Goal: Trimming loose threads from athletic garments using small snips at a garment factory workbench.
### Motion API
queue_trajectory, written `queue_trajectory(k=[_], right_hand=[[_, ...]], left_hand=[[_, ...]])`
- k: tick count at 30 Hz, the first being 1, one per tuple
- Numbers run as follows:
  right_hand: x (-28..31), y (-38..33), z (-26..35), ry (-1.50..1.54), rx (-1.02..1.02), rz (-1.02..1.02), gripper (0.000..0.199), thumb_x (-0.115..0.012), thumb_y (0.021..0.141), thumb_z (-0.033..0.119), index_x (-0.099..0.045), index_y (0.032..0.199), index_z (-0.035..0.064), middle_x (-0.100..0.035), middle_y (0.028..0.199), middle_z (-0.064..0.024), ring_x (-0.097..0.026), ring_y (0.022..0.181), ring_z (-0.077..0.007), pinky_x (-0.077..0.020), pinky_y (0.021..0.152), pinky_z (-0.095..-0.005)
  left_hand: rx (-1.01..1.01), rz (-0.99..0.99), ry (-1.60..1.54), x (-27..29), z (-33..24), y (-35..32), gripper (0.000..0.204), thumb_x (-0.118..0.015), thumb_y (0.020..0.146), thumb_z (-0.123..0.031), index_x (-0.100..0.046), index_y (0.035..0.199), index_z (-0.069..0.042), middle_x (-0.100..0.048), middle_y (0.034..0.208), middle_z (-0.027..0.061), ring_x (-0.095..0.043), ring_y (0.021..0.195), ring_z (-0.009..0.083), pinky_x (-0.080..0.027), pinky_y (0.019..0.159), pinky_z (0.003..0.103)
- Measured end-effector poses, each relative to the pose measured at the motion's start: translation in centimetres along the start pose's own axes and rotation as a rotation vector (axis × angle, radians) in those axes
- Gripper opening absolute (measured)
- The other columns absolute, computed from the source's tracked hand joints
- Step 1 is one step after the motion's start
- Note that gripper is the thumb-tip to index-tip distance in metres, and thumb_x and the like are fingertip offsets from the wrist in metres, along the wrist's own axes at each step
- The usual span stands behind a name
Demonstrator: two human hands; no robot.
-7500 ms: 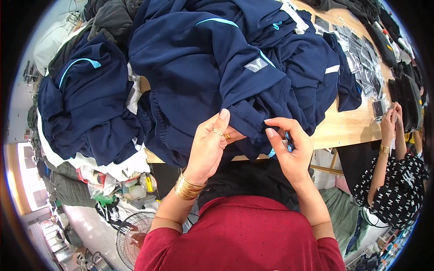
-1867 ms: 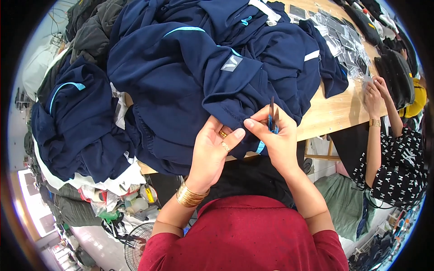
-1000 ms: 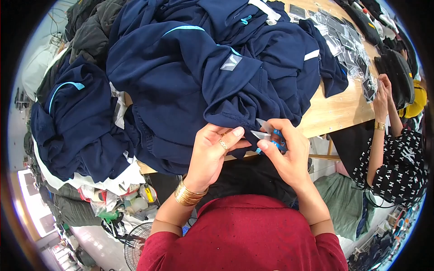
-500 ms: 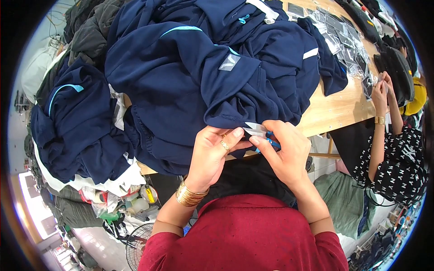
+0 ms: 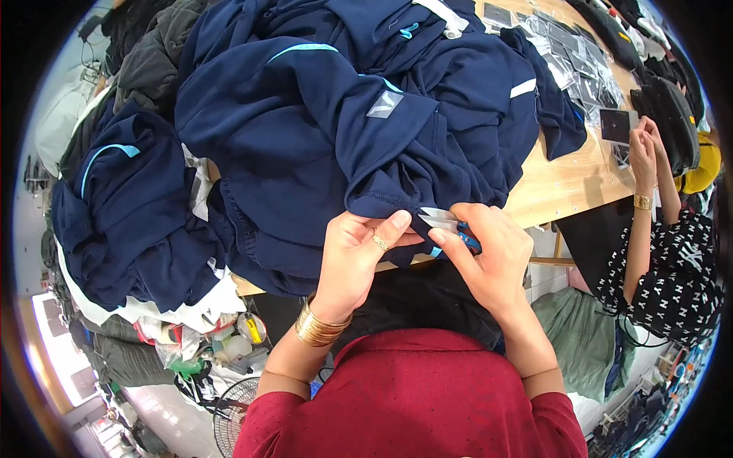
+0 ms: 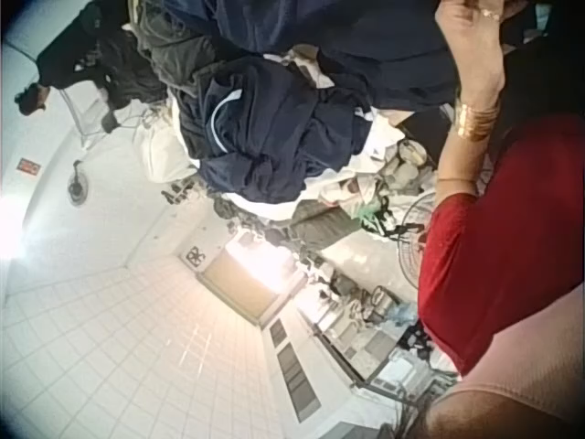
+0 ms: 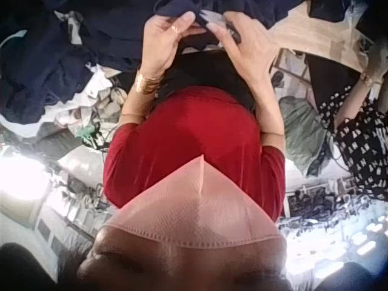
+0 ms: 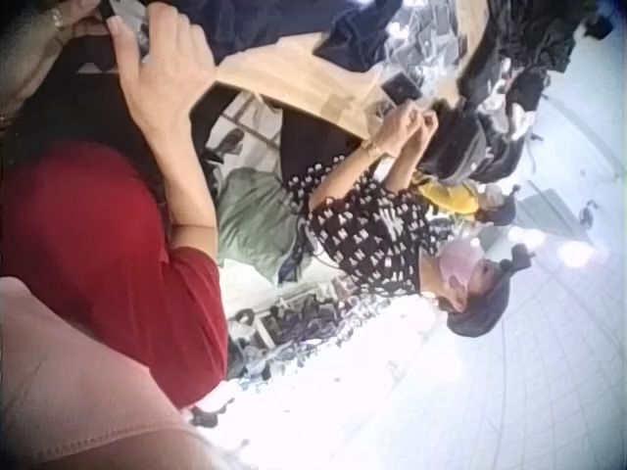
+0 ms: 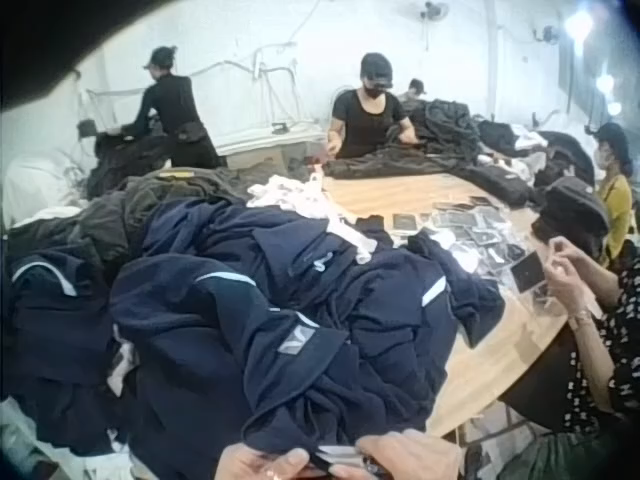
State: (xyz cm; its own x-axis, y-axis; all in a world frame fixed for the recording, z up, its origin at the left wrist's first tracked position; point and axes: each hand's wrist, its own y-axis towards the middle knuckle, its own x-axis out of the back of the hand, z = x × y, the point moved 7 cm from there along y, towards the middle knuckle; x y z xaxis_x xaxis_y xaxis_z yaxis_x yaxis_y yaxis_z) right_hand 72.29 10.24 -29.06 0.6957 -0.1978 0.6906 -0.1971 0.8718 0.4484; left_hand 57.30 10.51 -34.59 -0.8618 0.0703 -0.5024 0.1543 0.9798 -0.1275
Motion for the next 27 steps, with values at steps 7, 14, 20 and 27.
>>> queue_trajectory(k=[7,14,20,27], right_hand=[[0.05,0.19,0.20,0.003,0.019,0.001,0.026,-0.072,0.076,0.029,-0.061,0.084,0.0062,-0.058,0.069,-0.0034,-0.053,0.056,-0.0185,-0.0410,0.051,-0.0287],[0.04,0.29,0.27,-0.018,0.047,-0.005,0.026,-0.072,0.076,0.029,-0.060,0.083,0.0063,-0.057,0.068,-0.0034,-0.051,0.055,-0.0187,-0.0401,0.050,-0.0291],[0.09,0.18,0.18,-0.019,0.023,-0.008,0.025,-0.072,0.076,0.028,-0.060,0.083,0.0066,-0.057,0.068,-0.0034,-0.052,0.056,-0.0189,-0.0402,0.051,-0.0292],[-0.04,0.38,0.29,0.005,0.019,0.002,0.024,-0.071,0.076,0.027,-0.060,0.081,0.0068,-0.058,0.066,-0.0033,-0.053,0.055,-0.0188,-0.0407,0.050,-0.0290]], left_hand=[[0.006,0.001,-0.005,-0.15,0.12,0.09,0.017,-0.058,0.090,-0.007,-0.061,0.103,0.003,-0.065,0.097,0.0111,-0.064,0.086,0.0166,-0.054,0.079,0.032],[0.019,-0.003,0.009,-0.11,0.07,0.03,0.016,-0.057,0.090,-0.005,-0.061,0.102,0.004,-0.065,0.095,0.0103,-0.064,0.085,0.0165,-0.054,0.079,0.032],[0.021,-0.007,0.003,-0.08,0.09,-0.02,0.016,-0.058,0.089,-0.005,-0.061,0.102,0.004,-0.065,0.093,0.0099,-0.064,0.084,0.0164,-0.054,0.078,0.032],[0.007,-0.012,0.028,-0.14,-0.12,0.04,0.017,-0.057,0.090,-0.007,-0.061,0.102,0.004,-0.065,0.095,0.0112,-0.064,0.083,0.0172,-0.054,0.077,0.032]])
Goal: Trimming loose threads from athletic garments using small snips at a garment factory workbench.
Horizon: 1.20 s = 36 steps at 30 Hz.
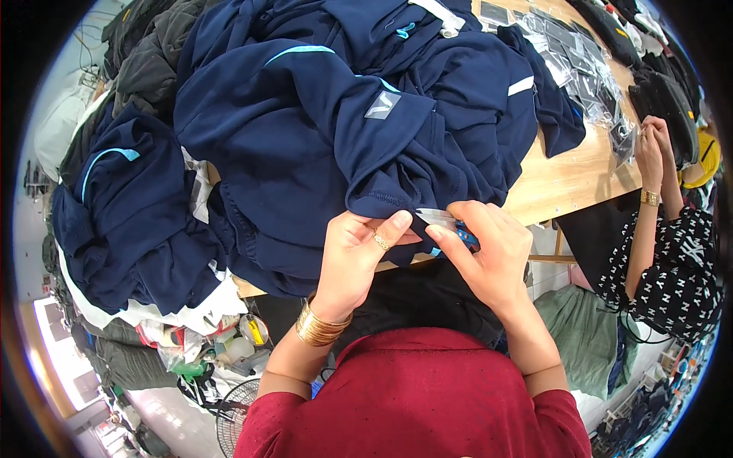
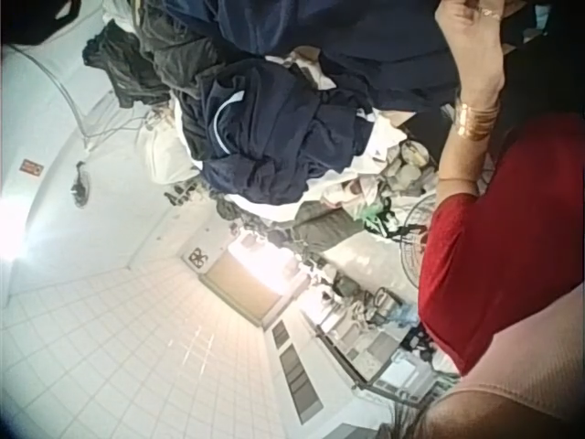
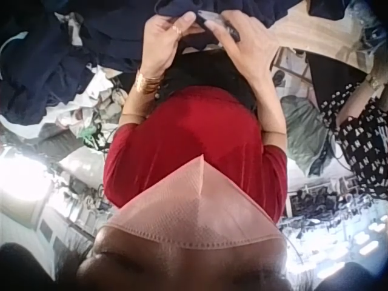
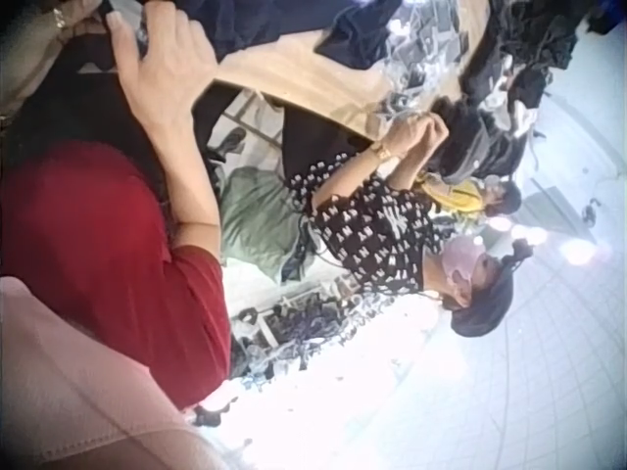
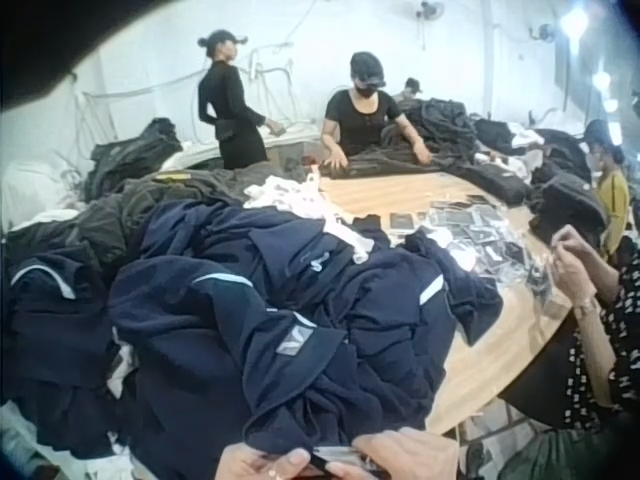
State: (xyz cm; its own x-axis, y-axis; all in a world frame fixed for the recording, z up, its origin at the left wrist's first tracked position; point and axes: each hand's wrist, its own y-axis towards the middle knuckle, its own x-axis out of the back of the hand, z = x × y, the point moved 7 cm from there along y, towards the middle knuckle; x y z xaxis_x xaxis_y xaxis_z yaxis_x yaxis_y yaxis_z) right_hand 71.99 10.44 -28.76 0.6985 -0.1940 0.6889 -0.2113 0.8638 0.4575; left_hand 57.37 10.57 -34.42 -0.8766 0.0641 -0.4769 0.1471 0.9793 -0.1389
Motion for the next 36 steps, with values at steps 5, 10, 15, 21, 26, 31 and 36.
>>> queue_trajectory(k=[5,10,15,21,26,31,36], right_hand=[[-0.2,-0.2,-0.4,0.059,-0.071,0.037,0.023,-0.071,0.077,0.027,-0.061,0.080,0.0063,-0.057,0.063,-0.0043,-0.054,0.053,-0.0191,-0.0406,0.049,-0.0292],[0.0,-0.2,-1.3,0.188,-0.176,0.018,0.024,-0.072,0.077,0.027,-0.063,0.081,0.0055,-0.058,0.063,-0.0057,-0.056,0.055,-0.0187,-0.0416,0.049,-0.0285],[-0.1,-0.1,-1.1,0.137,-0.091,-0.001,0.026,-0.073,0.076,0.028,-0.063,0.083,0.0050,-0.058,0.064,-0.0058,-0.055,0.055,-0.0189,-0.0418,0.050,-0.0287],[0.7,0.4,-4.2,0.325,-0.338,-0.090,0.031,-0.075,0.074,0.024,-0.059,0.092,0.0038,-0.060,0.077,-0.0041,-0.054,0.066,-0.0117,-0.0437,0.060,-0.0250],[-1.3,-0.4,-9.3,0.454,-0.599,0.022,0.025,-0.072,0.077,0.019,-0.063,0.095,0.0039,-0.064,0.082,-0.0025,-0.057,0.075,-0.0071,-0.0455,0.067,-0.0236],[-2.3,-0.2,-2.7,0.344,-0.246,0.106,0.037,-0.075,0.073,0.030,-0.058,0.096,0.0068,-0.060,0.075,-0.0073,-0.059,0.063,-0.0186,-0.0466,0.058,-0.0281],[-2.6,-0.1,-1.0,0.140,-0.019,0.081,0.027,-0.075,0.073,0.030,-0.061,0.080,0.0066,-0.059,0.066,-0.0035,-0.056,0.055,-0.0180,-0.0434,0.051,-0.0283]], left_hand=[[0.003,0.001,0.038,0.1,0.1,-0.1,0.017,-0.056,0.091,-0.008,-0.061,0.102,0.004,-0.065,0.095,0.0125,-0.064,0.083,0.0183,-0.054,0.077,0.032],[0.005,0.012,-0.041,0.0,-0.2,-0.2,0.017,-0.060,0.089,-0.008,-0.063,0.100,0.004,-0.066,0.093,0.0102,-0.064,0.082,0.0162,-0.054,0.077,0.031],[0.011,0.000,0.002,0.3,0.2,0.0,0.017,-0.058,0.090,-0.008,-0.062,0.102,0.004,-0.066,0.095,0.0114,-0.064,0.083,0.0175,-0.054,0.077,0.032],[0.008,-0.124,-0.039,2.5,-0.3,-0.7,0.019,-0.057,0.090,-0.008,-0.059,0.105,0.003,-0.065,0.094,0.0089,-0.064,0.083,0.0172,-0.052,0.078,0.030],[0.038,-0.179,0.037,5.7,0.3,-1.3,0.019,-0.054,0.091,-0.010,-0.059,0.105,0.002,-0.065,0.093,0.0103,-0.064,0.083,0.0169,-0.052,0.077,0.031],[0.116,-0.138,-0.012,4.2,1.0,-1.6,0.017,-0.059,0.088,-0.008,-0.061,0.101,0.004,-0.066,0.095,0.0119,-0.065,0.086,0.0186,-0.054,0.079,0.035],[0.092,-0.090,-0.063,3.0,0.5,-0.8,0.017,-0.057,0.090,-0.007,-0.061,0.102,0.004,-0.066,0.096,0.0120,-0.064,0.085,0.0180,-0.054,0.079,0.034]])
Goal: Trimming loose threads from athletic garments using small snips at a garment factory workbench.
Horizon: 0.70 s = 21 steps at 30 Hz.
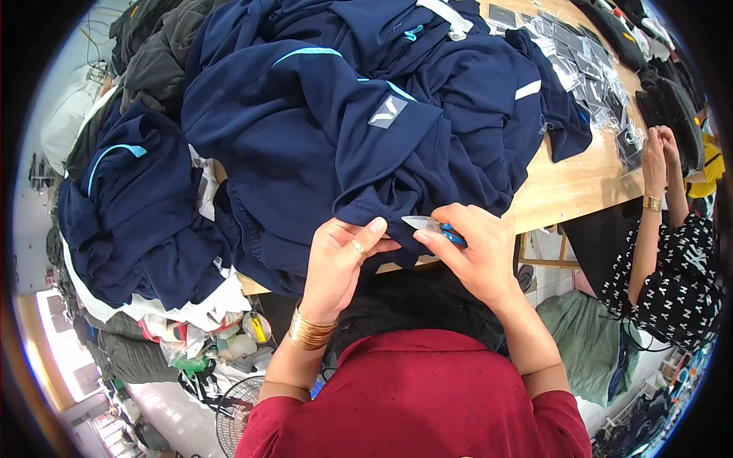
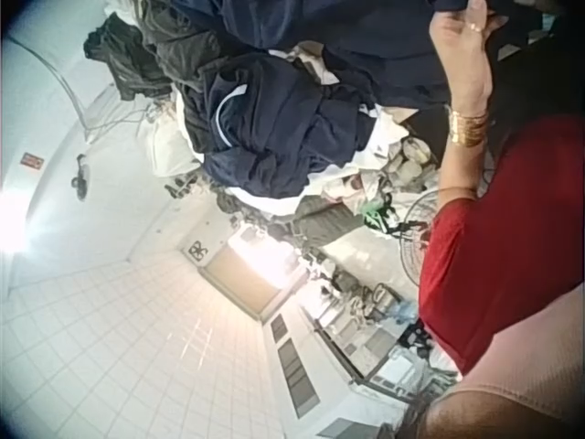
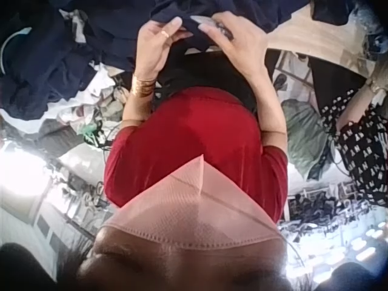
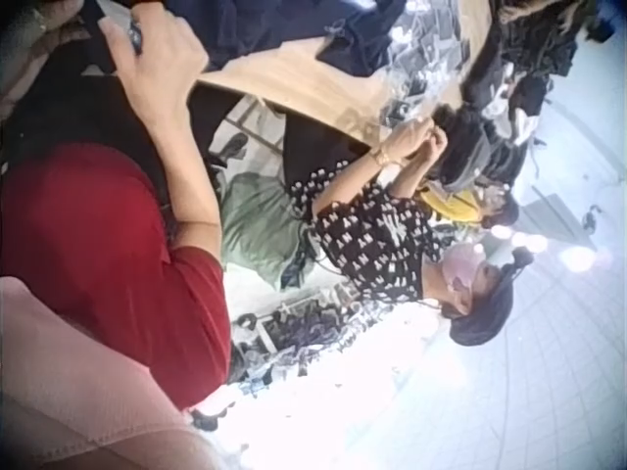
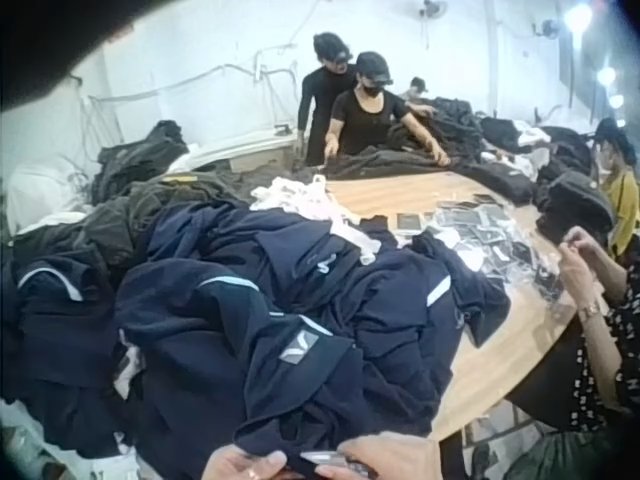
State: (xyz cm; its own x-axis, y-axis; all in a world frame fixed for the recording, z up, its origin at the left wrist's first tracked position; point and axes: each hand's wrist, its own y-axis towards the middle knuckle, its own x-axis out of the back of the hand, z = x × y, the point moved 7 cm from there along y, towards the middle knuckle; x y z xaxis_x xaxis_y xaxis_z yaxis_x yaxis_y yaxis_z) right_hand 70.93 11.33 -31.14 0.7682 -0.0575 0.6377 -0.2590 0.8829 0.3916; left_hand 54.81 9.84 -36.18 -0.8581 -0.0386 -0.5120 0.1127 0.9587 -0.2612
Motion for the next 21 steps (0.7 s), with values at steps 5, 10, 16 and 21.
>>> queue_trajectory(k=[5,10,16,21], right_hand=[[0.6,0.5,0.4,-0.021,0.009,-0.005,0.024,-0.076,0.071,0.022,-0.063,0.080,0.0045,-0.057,0.064,-0.0063,-0.054,0.056,-0.0200,-0.0400,0.050,-0.0294],[0.8,0.4,0.4,-0.079,0.084,-0.023,0.022,-0.069,0.078,0.031,-0.063,0.077,0.0100,-0.059,0.067,-0.0038,-0.056,0.057,-0.0216,-0.0439,0.052,-0.0331],[0.9,-0.4,0.3,0.024,0.020,-0.067,0.022,-0.075,0.073,0.026,-0.064,0.077,0.0063,-0.060,0.064,-0.0055,-0.059,0.056,-0.0201,-0.0448,0.051,-0.0293],[1.2,-0.8,-0.6,0.188,-0.104,-0.091,0.029,-0.071,0.077,0.034,-0.062,0.086,0.0079,-0.059,0.066,-0.0061,-0.059,0.057,-0.0200,-0.0452,0.052,-0.0288]], left_hand=[[-0.005,0.024,0.007,-0.8,-0.3,0.6,0.017,-0.058,0.090,-0.008,-0.061,0.101,0.004,-0.066,0.095,0.0116,-0.064,0.084,0.0175,-0.054,0.077,0.033],[0.078,-0.035,0.064,-1.2,0.0,0.3,0.017,-0.059,0.089,-0.010,-0.062,0.101,0.002,-0.066,0.094,0.0087,-0.064,0.083,0.0168,-0.054,0.075,0.032],[0.067,0.048,-0.019,-1.6,0.3,0.0,0.018,-0.056,0.090,-0.008,-0.063,0.096,0.007,-0.066,0.096,0.0143,-0.064,0.087,0.0204,-0.053,0.080,0.035],[0.093,0.027,-0.007,-1.5,0.1,-0.5,0.020,-0.057,0.090,-0.010,-0.062,0.097,0.007,-0.066,0.095,0.0134,-0.065,0.084,0.0203,-0.053,0.079,0.035]])
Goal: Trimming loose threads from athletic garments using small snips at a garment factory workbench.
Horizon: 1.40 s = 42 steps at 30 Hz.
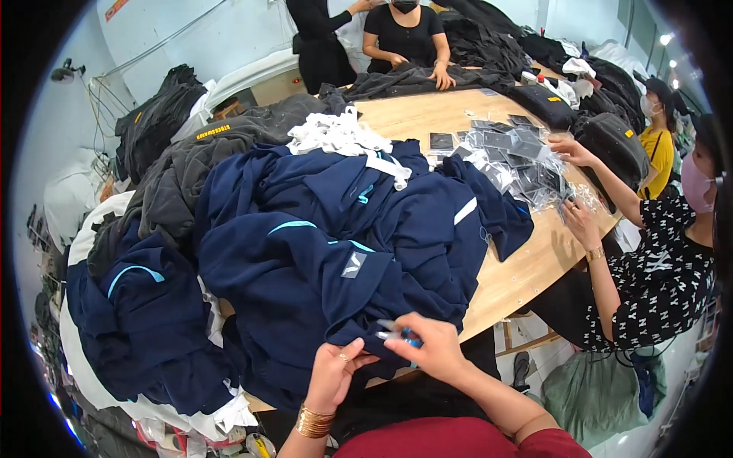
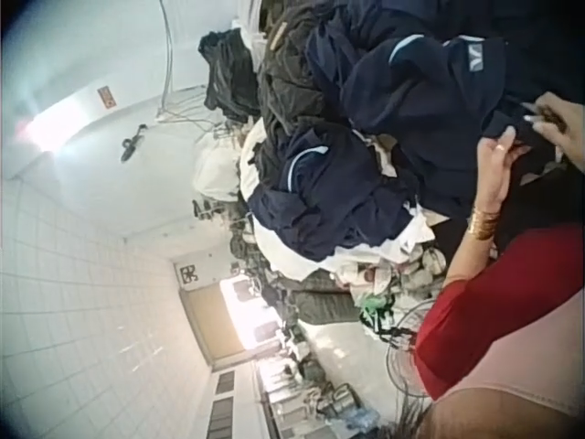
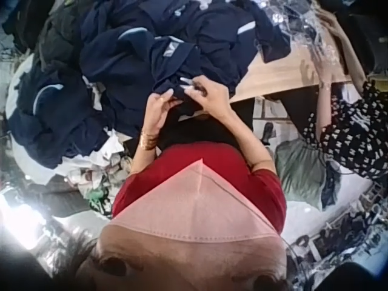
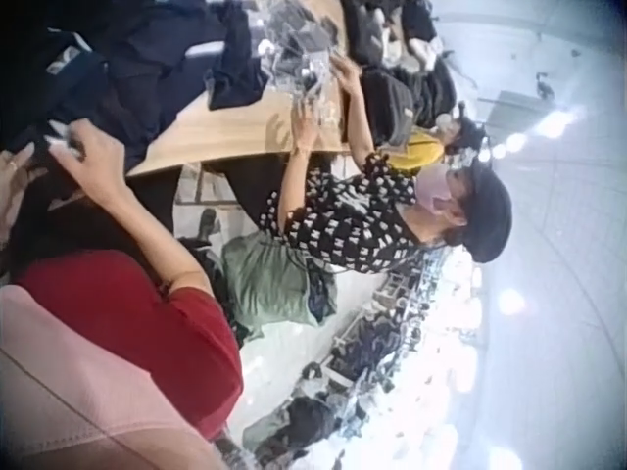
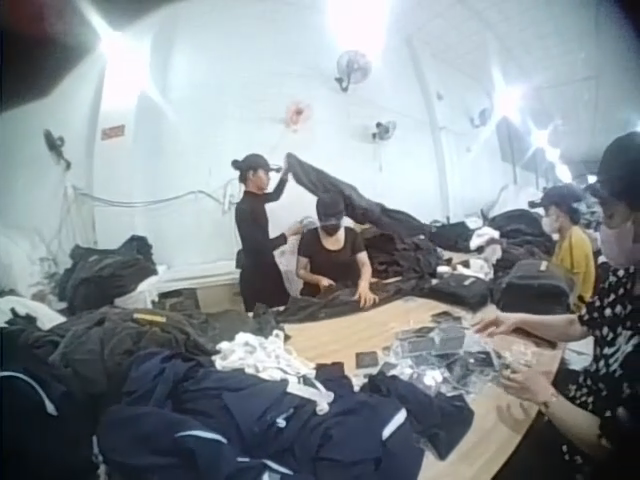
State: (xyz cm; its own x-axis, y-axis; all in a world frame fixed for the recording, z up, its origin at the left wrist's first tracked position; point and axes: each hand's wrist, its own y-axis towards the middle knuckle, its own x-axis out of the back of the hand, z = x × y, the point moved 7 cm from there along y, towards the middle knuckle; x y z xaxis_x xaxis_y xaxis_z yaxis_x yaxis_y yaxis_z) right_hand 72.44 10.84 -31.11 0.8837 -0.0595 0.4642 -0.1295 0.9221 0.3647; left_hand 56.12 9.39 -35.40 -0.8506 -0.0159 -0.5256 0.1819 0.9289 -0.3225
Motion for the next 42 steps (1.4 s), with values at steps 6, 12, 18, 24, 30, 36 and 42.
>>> queue_trajectory(k=[6,12,18,24,30,36,42], right_hand=[[5.1,1.4,-7.4,0.063,-0.327,-0.247,0.021,-0.072,0.077,0.017,-0.060,0.086,0.0016,-0.063,0.079,-0.0078,-0.060,0.073,-0.0145,-0.0470,0.069,-0.0266],[3.8,3.4,-13.2,0.211,-0.314,-0.283,0.021,-0.068,0.080,0.015,-0.065,0.096,0.0006,-0.066,0.081,-0.0048,-0.059,0.076,-0.0088,-0.0458,0.071,-0.0226],[-2.4,5.6,-13.2,0.356,-0.507,-0.126,0.036,-0.074,0.075,0.027,-0.066,0.098,0.0001,-0.065,0.076,-0.0049,-0.060,0.073,-0.0102,-0.0448,0.069,-0.0234],[-2.1,5.5,-11.7,0.367,-0.261,-0.245,0.020,-0.072,0.072,0.012,-0.063,0.082,-0.0030,-0.061,0.077,-0.0091,-0.059,0.072,-0.0165,-0.0441,0.068,-0.0259],[-0.5,4.5,-9.3,0.174,-0.101,-0.250,0.014,-0.067,0.073,0.001,-0.060,0.084,-0.0025,-0.059,0.084,-0.0097,-0.061,0.078,-0.0210,-0.0453,0.071,-0.0269],[-0.6,3.7,-7.5,0.034,-0.001,-0.226,0.019,-0.069,0.071,-0.001,-0.056,0.084,-0.0015,-0.057,0.088,-0.0095,-0.060,0.077,-0.0247,-0.0463,0.069,-0.0283],[-0.8,3.3,-7.1,-0.034,-0.050,-0.119,0.025,-0.073,0.071,0.003,-0.054,0.086,-0.0003,-0.056,0.092,-0.0077,-0.060,0.076,-0.0237,-0.0471,0.068,-0.0282]], left_hand=[[-0.356,-0.303,1.151,4.1,-6.5,-0.5,0.016,-0.063,0.085,-0.012,-0.061,0.083,0.003,-0.061,0.061,0.0052,-0.058,0.058,0.0091,-0.044,0.053,0.025],[-0.708,0.011,1.116,-5.8,-8.1,1.7,0.023,-0.068,0.079,-0.008,-0.061,0.101,-0.003,-0.061,0.094,0.0091,-0.060,0.084,0.0195,-0.047,0.078,0.027],[-0.841,-0.199,1.555,-2.8,-4.9,9.5,0.039,-0.061,0.076,-0.002,-0.053,0.114,-0.004,-0.058,0.108,0.0156,-0.054,0.103,0.0314,-0.043,0.088,0.038],[-0.628,-0.054,0.757,-0.2,-8.9,8.0,0.015,-0.059,0.089,-0.011,-0.062,0.095,0.003,-0.062,0.081,-0.0005,-0.054,0.077,0.0055,-0.043,0.069,0.020],[-0.986,-0.274,1.201,1.5,-12.3,-0.4,0.019,-0.063,0.076,0.007,-0.067,0.091,-0.002,-0.064,0.086,0.0067,-0.061,0.076,0.0159,-0.046,0.069,0.024],[-1.054,-0.416,1.301,4.9,-9.9,-4.1,0.023,-0.067,0.069,0.011,-0.068,0.087,-0.003,-0.063,0.086,0.0065,-0.061,0.076,0.0187,-0.049,0.064,0.026],[-1.028,-0.503,1.285,7.6,-8.5,-3.7,0.023,-0.065,0.069,0.011,-0.067,0.087,-0.003,-0.063,0.087,0.0068,-0.061,0.079,0.0195,-0.049,0.069,0.026]])
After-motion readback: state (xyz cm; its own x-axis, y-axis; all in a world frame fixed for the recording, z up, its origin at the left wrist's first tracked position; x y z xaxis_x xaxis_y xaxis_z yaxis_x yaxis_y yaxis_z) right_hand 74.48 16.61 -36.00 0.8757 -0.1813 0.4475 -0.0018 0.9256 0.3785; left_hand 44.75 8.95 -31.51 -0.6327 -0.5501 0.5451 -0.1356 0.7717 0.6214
